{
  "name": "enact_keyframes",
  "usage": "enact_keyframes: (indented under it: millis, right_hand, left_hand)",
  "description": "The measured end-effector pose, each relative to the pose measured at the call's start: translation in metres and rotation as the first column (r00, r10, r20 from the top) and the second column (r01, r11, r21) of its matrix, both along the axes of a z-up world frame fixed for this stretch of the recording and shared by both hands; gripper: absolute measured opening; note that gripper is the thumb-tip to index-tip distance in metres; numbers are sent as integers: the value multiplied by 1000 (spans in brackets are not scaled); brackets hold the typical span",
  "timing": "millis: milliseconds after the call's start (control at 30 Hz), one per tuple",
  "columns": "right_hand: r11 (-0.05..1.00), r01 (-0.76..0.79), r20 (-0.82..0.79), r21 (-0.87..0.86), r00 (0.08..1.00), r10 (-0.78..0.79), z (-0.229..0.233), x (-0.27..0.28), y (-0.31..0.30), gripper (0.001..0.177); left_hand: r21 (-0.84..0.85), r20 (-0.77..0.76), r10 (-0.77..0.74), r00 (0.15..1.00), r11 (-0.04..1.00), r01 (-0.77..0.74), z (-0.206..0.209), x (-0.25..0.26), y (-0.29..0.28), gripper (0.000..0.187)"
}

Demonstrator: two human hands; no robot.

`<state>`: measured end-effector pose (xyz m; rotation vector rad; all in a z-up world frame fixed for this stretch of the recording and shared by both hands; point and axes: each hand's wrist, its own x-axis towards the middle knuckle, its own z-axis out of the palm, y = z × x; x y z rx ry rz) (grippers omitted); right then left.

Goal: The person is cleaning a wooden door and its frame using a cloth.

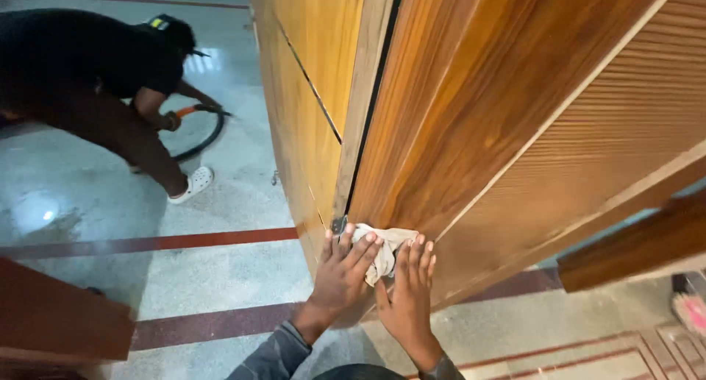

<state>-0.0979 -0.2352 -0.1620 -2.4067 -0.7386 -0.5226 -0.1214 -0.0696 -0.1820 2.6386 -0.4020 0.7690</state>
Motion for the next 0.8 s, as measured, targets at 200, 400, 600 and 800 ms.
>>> enact_keyframes:
  millis: [200, 400, 600, 800]
  right_hand:
    - [978, -162, 189, -130, 964, 185, 28, 67, -24, 75]
    - [992, -98, 519, -82, 845, 127, 153, 103, -25, 86]
    - [997, -72, 487, 12, 872, 58, 128, 93, -20, 88]
    - [1000, -10, 385, -11, 923, 13, -32, 87, -23, 81]
  left_hand:
    - [155, 162, 120, 979, 977, -145, 74, 33, 7, 69]
    - [214, 491, 188, 851, 920, -327, 204, 52, 1, 68]
    - [198, 426, 142, 894, 949, -245, 169, 66, 2, 68]
    - [78, 303, 30, 953, 995, -56, 59, 45, 2, 65]
